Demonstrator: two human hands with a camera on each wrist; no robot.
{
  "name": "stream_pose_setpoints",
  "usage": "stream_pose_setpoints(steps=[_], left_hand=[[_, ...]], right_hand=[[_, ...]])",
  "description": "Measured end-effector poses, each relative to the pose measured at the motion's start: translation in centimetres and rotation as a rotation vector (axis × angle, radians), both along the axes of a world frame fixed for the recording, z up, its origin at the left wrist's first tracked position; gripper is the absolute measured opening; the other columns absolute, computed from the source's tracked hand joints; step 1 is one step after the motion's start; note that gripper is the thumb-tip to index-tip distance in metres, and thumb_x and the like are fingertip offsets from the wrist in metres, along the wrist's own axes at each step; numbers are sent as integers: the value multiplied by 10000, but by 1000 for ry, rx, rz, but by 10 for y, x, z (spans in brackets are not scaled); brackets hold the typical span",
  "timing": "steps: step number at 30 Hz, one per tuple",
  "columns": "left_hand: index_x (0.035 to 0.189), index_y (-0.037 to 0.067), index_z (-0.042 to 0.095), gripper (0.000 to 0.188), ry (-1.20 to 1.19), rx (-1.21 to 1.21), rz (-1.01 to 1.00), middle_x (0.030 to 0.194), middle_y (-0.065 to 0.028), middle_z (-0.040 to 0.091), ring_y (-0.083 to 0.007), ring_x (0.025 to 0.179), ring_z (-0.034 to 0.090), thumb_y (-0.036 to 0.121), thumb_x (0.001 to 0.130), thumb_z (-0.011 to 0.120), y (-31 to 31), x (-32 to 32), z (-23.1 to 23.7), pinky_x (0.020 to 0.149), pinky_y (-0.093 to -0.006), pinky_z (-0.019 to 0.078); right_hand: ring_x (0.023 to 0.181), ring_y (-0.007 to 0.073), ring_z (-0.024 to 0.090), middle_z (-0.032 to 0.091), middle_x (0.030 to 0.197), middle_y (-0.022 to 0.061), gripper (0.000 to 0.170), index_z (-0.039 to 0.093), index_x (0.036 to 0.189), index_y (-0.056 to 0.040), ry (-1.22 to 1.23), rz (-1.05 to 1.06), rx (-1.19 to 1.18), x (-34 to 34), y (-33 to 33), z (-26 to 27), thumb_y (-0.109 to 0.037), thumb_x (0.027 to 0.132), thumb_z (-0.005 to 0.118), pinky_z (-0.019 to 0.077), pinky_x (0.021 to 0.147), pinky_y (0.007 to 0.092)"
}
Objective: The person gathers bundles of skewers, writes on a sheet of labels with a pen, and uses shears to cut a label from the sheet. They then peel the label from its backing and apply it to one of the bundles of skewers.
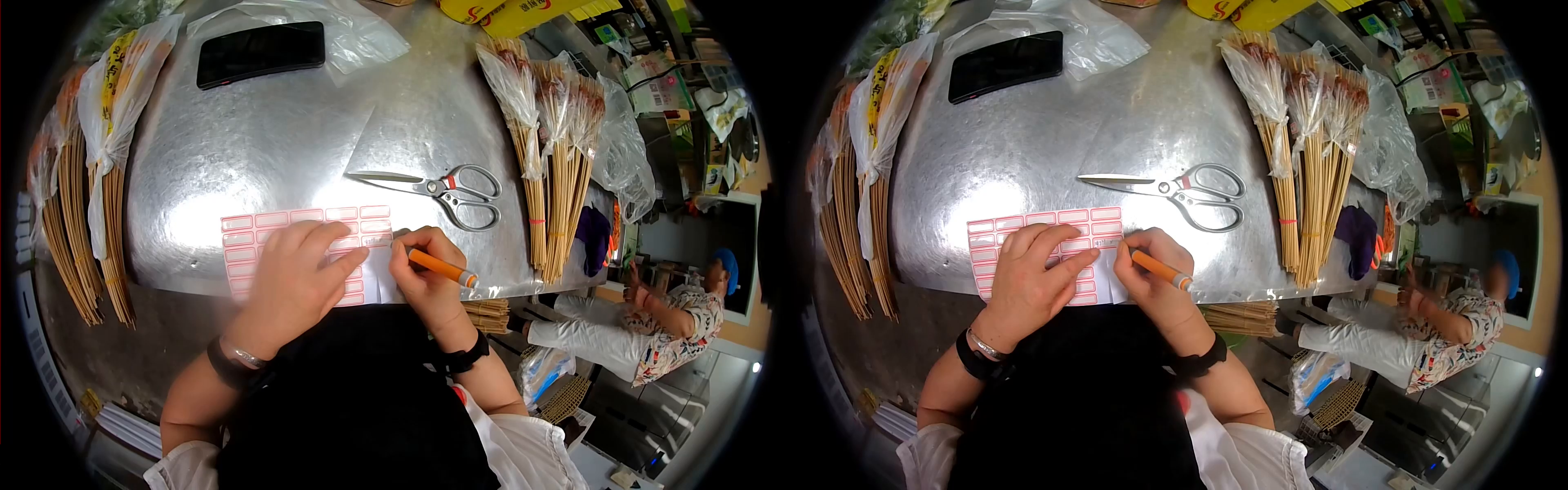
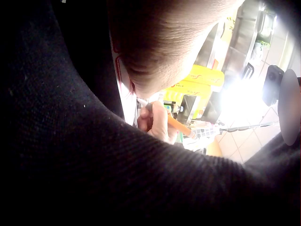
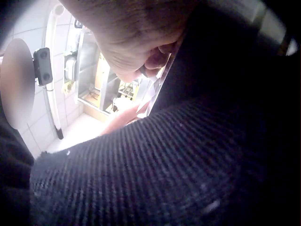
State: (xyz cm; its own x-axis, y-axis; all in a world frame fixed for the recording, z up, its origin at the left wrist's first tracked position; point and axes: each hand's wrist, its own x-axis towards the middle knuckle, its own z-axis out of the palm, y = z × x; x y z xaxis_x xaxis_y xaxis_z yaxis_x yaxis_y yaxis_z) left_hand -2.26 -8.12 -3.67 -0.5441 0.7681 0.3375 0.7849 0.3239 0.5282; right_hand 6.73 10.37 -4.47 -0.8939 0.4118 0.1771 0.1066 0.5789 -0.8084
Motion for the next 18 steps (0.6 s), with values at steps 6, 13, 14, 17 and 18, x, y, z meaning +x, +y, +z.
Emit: stream_pose_setpoints(steps=[6,13,14,17,18], left_hand=[[1103,177,715,431,-1,5,6,1158,-43,588,-251,1051,541,53,691,690,0,0,1,867,-392,434],[1100,178,718,430,2,5,7,1157,-47,590,-253,1049,543,55,688,692,0,0,0,865,-394,436],[1100,178,718,431,4,4,6,1157,-47,589,-254,1048,543,56,688,692,0,0,0,864,-394,436],[1102,180,717,434,2,4,5,1156,-47,589,-253,1046,543,57,686,692,0,0,-1,864,-394,436],[1102,180,716,434,1,5,5,1156,-47,589,-253,1045,543,57,686,692,0,0,0,863,-394,436]], right_hand=[[491,121,571,618,657,49,127,607,817,-34,1,7,-15,0,0,1,-59,799,730,461,469,239],[497,121,578,621,664,50,123,607,813,-31,33,1,-18,-1,-1,0,-47,795,728,465,470,236],[497,121,578,621,664,50,122,606,812,-30,26,6,-9,-1,-1,1,-45,795,726,466,471,236],[495,121,577,620,662,50,121,602,807,-31,21,10,9,0,0,1,-41,795,722,467,472,236],[494,121,577,619,661,50,120,601,805,-31,23,9,13,0,0,0,-40,795,720,467,472,236]])
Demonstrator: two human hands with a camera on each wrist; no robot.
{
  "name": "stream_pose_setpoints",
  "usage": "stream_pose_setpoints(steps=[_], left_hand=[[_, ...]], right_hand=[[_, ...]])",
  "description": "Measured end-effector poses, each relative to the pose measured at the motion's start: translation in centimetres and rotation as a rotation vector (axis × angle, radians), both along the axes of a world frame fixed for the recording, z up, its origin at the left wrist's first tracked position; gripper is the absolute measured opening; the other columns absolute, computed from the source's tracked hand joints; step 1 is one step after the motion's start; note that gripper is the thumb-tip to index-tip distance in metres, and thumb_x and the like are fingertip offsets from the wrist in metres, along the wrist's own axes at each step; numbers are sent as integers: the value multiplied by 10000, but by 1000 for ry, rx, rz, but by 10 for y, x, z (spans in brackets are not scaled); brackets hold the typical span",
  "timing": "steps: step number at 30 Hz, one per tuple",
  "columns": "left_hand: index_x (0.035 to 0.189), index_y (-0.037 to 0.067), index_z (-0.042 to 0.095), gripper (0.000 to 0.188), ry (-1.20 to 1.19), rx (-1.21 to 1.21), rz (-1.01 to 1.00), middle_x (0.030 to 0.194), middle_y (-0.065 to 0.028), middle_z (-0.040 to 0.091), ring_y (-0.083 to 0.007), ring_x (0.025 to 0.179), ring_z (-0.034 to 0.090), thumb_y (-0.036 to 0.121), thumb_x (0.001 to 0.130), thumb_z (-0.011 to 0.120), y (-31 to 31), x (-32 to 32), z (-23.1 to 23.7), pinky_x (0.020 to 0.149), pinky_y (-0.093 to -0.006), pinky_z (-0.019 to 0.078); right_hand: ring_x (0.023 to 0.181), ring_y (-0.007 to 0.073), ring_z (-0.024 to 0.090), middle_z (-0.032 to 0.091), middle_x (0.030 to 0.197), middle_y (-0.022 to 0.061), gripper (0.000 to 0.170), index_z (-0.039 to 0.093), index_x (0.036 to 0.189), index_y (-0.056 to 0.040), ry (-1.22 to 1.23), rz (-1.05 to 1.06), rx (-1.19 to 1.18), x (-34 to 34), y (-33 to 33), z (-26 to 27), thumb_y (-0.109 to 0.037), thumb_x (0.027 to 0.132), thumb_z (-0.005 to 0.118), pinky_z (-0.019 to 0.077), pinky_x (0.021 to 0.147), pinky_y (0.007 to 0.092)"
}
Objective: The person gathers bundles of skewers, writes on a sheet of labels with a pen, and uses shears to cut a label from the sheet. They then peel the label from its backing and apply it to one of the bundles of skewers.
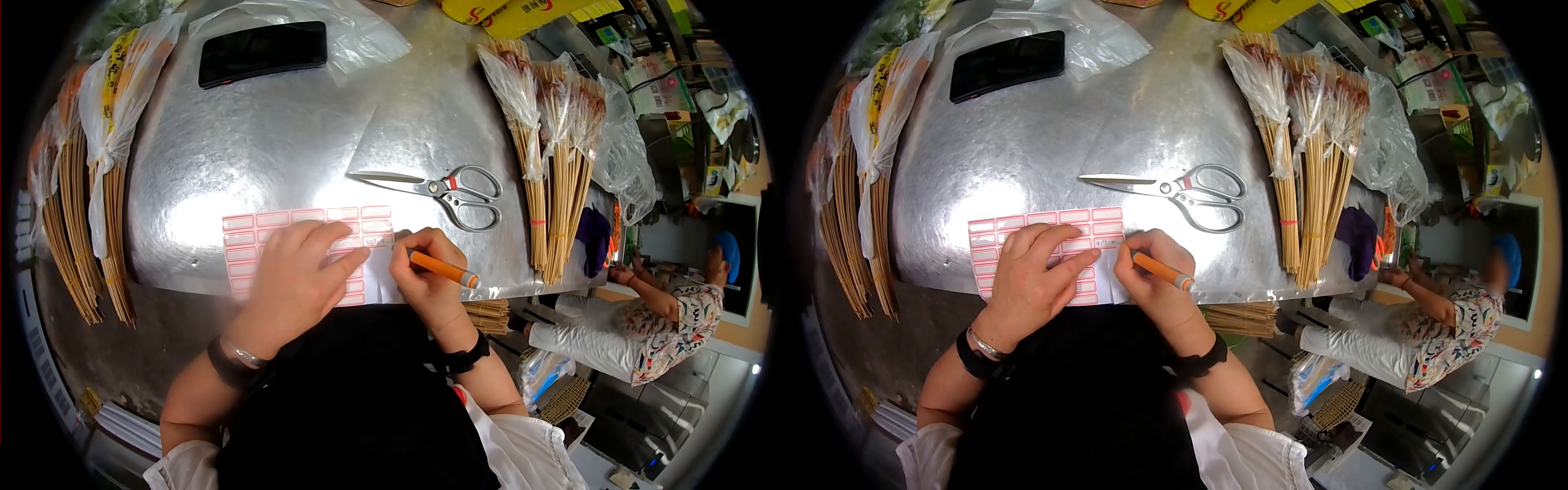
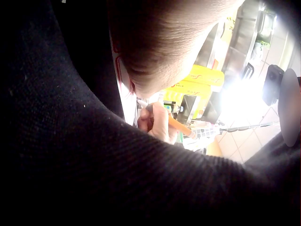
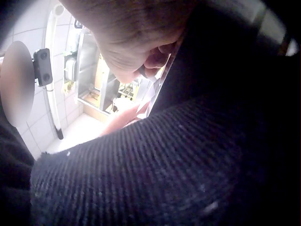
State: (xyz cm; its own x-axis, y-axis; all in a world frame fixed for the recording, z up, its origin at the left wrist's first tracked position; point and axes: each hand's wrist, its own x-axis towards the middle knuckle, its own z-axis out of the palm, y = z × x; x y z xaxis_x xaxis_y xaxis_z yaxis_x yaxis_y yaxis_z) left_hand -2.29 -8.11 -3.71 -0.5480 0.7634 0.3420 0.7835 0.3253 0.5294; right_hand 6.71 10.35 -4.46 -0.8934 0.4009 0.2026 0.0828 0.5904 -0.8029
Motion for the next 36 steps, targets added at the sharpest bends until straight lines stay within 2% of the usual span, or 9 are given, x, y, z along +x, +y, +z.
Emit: stream_pose_setpoints(steps=[9,15,33,36], left_hand=[[1100,177,714,438,5,1,0,1156,-46,589,-255,1039,543,54,681,688,1,0,-1,864,-395,438],[1109,180,710,450,5,-4,-2,1161,-45,587,-258,1046,543,55,677,689,0,0,0,870,-398,438],[1105,175,711,444,9,-15,-10,1174,-48,584,-261,1055,536,61,677,689,0,0,1,883,-397,434],[1106,176,712,440,10,-17,-9,1173,-48,585,-259,1056,536,61,681,687,0,0,0,882,-396,435]], right_hand=[[492,112,571,612,639,43,125,602,800,-34,-14,-1,-21,0,1,1,-51,794,725,459,469,232],[502,84,556,616,654,28,118,613,810,-31,72,-75,-147,6,2,-6,-72,816,723,448,475,218],[522,90,575,630,677,38,118,619,824,-21,-33,-48,-133,3,0,2,-86,827,717,465,495,220],[577,22,487,587,711,-14,127,564,841,-34,-32,-13,-109,3,-1,3,-32,845,691,400,516,176]])
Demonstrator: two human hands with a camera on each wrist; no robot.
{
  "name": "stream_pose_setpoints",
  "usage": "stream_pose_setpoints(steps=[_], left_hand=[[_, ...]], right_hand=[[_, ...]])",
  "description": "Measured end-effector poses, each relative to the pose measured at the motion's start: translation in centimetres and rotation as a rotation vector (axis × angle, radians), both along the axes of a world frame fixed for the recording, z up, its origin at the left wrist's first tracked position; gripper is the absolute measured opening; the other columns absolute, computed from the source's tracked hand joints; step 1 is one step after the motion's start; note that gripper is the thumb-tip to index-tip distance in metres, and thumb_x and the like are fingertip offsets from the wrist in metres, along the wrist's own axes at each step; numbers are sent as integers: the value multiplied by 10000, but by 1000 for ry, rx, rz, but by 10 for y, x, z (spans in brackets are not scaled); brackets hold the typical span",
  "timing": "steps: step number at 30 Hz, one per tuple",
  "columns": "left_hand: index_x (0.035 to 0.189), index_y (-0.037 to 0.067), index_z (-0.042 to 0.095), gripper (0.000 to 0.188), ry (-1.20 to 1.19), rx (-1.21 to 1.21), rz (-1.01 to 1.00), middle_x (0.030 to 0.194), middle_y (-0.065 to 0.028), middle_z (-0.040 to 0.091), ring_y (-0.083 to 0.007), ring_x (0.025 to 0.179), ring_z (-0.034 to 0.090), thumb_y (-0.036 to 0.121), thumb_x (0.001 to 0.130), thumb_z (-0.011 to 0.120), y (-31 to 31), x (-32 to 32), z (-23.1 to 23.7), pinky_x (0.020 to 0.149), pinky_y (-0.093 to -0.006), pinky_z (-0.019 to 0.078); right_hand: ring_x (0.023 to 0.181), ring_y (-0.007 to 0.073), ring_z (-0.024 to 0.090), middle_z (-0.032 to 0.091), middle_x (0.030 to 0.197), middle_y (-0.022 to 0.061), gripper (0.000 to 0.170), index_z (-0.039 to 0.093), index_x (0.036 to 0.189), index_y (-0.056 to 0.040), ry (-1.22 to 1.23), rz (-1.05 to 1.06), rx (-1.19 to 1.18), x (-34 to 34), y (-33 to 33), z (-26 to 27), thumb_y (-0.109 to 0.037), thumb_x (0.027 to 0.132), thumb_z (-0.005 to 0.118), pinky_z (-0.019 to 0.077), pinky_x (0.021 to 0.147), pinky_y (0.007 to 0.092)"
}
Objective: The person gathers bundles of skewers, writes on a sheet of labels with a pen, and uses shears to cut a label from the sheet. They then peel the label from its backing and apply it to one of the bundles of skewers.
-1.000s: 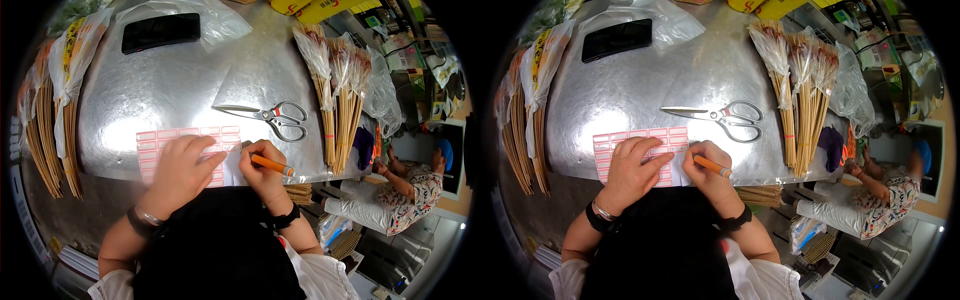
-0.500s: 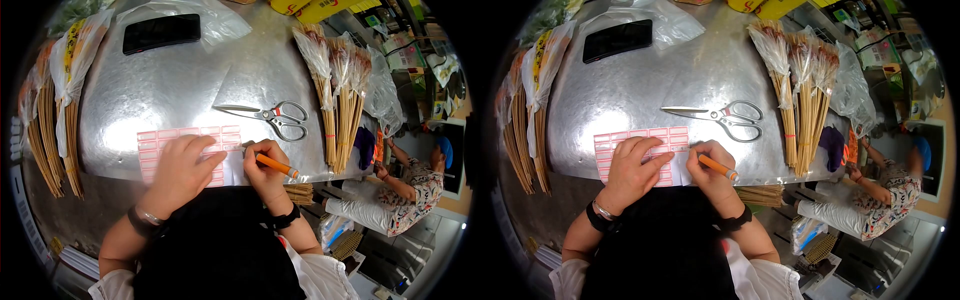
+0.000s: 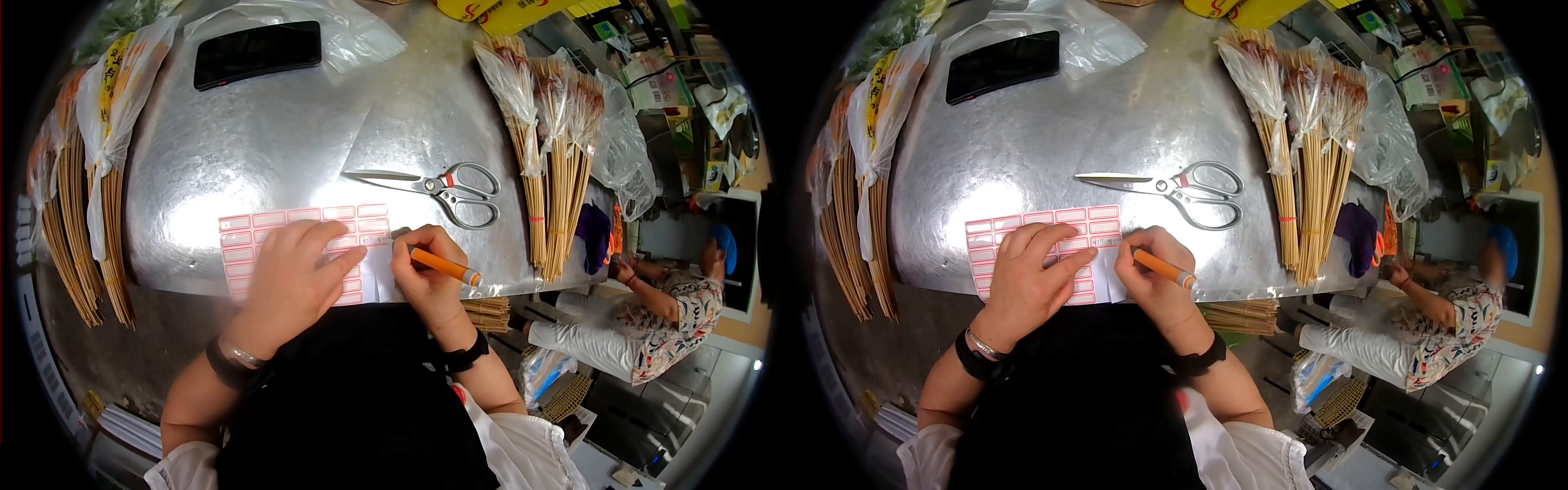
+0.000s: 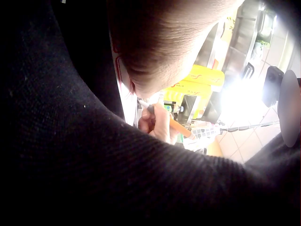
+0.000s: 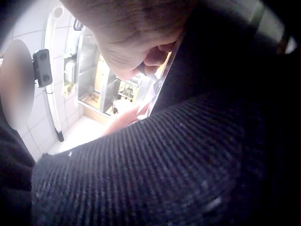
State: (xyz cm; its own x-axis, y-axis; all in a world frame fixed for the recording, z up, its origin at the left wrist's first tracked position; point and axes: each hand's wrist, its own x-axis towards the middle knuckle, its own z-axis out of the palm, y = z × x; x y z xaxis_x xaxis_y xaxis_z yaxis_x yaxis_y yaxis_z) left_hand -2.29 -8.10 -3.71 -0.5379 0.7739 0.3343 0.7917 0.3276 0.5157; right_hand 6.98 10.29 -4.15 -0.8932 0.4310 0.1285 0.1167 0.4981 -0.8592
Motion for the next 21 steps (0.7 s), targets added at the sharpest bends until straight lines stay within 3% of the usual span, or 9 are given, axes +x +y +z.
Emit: stream_pose_setpoints(steps=[3,15,21], left_hand=[[1104,178,714,438,-3,5,4,1168,-46,587,-258,1054,536,60,683,686,0,0,1,879,-395,436],[1100,181,715,431,-2,10,8,1162,-45,589,-256,1053,538,60,687,689,0,0,0,872,-394,439],[1106,180,713,442,-1,-2,3,1182,-49,587,-261,1059,535,59,682,687,0,0,0,881,-397,437]], right_hand=[[497,104,571,624,667,42,112,612,817,-26,17,-10,41,-1,1,-3,-71,819,714,467,479,230],[495,103,556,615,664,46,124,600,797,-27,-8,-11,59,-1,2,-4,-67,809,718,456,480,228],[523,77,553,627,681,34,113,605,821,-22,123,-92,-109,3,2,-7,-68,823,708,454,493,215]])
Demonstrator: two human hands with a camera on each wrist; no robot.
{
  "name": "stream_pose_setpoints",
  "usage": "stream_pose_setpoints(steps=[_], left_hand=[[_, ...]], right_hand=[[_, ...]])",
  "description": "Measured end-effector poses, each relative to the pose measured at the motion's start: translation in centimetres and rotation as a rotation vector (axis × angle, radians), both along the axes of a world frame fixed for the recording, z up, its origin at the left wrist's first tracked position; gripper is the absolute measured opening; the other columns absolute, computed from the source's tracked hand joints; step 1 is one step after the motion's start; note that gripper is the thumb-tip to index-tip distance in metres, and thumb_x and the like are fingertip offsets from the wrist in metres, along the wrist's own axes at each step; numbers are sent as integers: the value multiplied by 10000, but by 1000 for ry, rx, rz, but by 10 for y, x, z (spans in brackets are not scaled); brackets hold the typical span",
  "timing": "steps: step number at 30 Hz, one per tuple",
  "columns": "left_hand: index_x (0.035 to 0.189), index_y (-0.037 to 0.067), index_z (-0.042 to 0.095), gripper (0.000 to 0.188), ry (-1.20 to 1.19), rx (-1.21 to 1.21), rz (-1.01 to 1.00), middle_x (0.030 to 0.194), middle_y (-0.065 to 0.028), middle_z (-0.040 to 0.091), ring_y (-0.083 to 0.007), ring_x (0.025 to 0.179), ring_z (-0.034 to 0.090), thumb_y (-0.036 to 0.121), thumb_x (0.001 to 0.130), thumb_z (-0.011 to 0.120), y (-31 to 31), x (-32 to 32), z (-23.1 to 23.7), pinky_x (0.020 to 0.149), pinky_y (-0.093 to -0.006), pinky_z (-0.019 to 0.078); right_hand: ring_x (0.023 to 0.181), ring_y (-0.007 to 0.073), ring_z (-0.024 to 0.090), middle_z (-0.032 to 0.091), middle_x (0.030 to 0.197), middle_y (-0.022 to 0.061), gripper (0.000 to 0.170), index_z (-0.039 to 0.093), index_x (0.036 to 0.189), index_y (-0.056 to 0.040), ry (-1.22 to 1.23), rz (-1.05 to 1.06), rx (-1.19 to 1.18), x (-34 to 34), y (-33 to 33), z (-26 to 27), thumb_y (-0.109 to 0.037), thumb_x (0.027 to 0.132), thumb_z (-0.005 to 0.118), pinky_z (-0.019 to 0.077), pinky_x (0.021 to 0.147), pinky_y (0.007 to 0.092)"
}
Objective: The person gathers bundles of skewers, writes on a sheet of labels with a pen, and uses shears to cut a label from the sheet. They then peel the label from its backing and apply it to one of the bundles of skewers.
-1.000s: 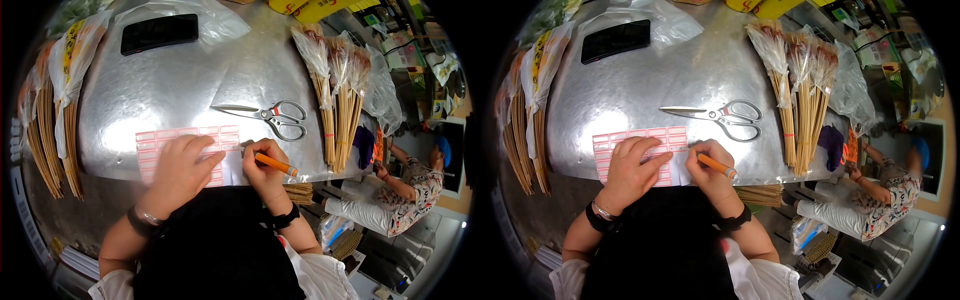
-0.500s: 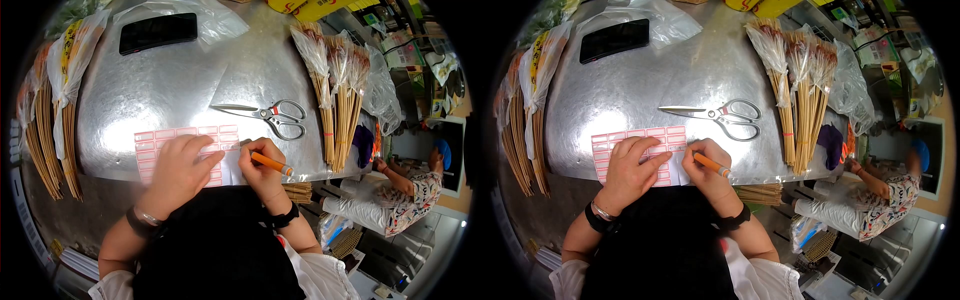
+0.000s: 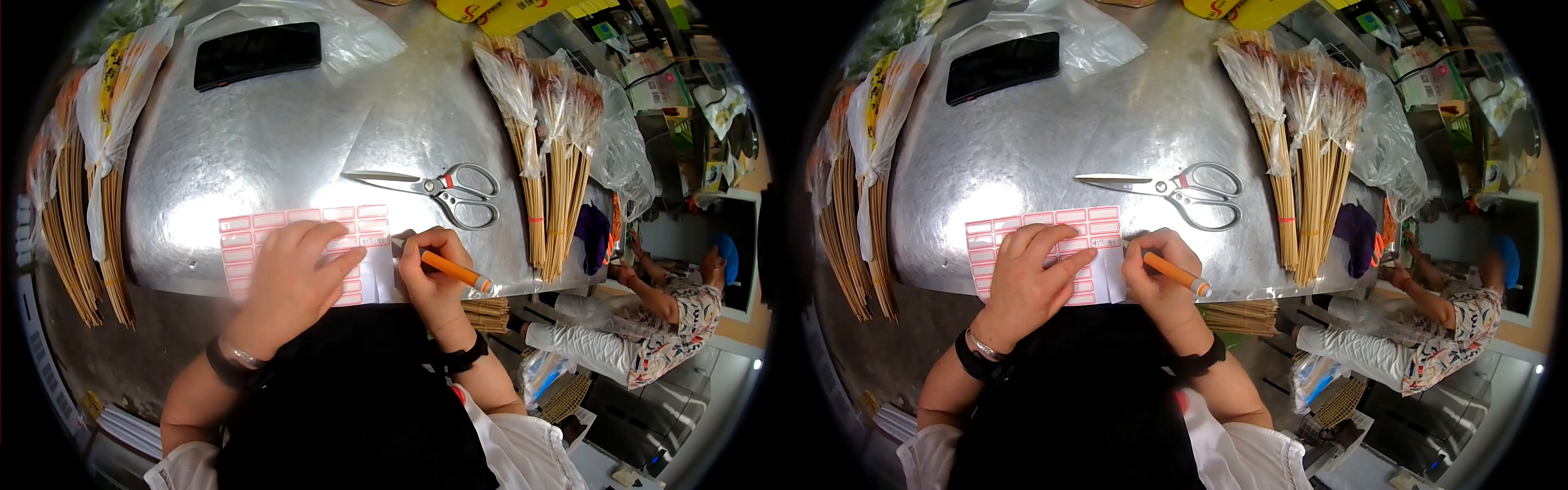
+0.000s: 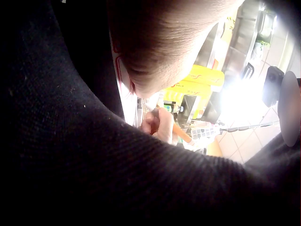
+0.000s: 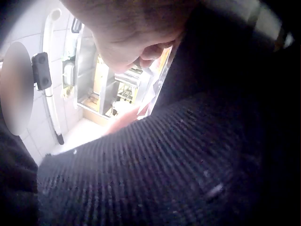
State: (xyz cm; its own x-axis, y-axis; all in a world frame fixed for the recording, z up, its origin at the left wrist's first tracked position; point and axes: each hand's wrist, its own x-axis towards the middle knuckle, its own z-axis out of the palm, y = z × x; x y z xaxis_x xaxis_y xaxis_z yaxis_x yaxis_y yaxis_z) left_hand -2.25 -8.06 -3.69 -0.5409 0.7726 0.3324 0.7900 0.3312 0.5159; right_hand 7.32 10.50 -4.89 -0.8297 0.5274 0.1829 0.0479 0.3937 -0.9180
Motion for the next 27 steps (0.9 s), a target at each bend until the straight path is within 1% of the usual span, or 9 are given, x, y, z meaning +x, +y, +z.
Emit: stream_pose_setpoints(steps=[3,6,9,12,18,24,27], left_hand=[[1111,178,712,448,0,-5,-2,1189,-47,585,-263,1063,532,58,680,685,0,0,0,888,-399,436],[1113,177,710,453,-6,-4,-2,1193,-46,585,-263,1067,530,57,677,684,0,1,0,896,-400,436],[1114,176,710,457,-6,-9,-3,1195,-45,584,-263,1069,528,56,674,685,0,0,0,901,-401,436],[1114,175,710,459,-8,-15,-6,1197,-44,584,-263,1070,528,56,672,686,-1,0,0,899,-401,436],[1107,171,713,451,-8,-1,-3,1186,-46,587,-262,1065,531,54,672,687,-1,0,0,892,-398,436],[1105,171,714,447,-3,7,0,1174,-50,587,-259,1054,536,51,676,685,-1,0,0,882,-394,437],[1105,174,715,446,-5,4,-3,1174,-50,587,-258,1050,537,54,677,685,-1,-1,0,878,-393,438]], right_hand=[[533,69,550,625,682,29,111,610,837,-21,-92,-5,24,-1,-2,4,-74,830,707,453,497,212],[531,74,552,623,680,33,117,613,838,-19,-111,32,55,-1,0,2,-81,831,712,457,500,211],[528,79,558,619,675,34,120,614,833,-17,-106,35,93,-2,0,1,-82,831,715,464,502,213],[521,90,565,617,671,40,121,615,829,-16,-108,37,73,-3,-2,2,-79,826,718,468,498,220],[511,106,574,623,672,48,119,610,816,-21,-115,47,155,-4,-2,3,-71,816,718,470,486,232],[511,105,568,622,671,48,118,608,818,-23,-112,47,164,-4,-1,3,-73,815,715,468,488,232],[514,103,564,623,677,51,115,609,823,-25,-69,26,120,-4,-1,0,-73,815,713,467,491,231]])
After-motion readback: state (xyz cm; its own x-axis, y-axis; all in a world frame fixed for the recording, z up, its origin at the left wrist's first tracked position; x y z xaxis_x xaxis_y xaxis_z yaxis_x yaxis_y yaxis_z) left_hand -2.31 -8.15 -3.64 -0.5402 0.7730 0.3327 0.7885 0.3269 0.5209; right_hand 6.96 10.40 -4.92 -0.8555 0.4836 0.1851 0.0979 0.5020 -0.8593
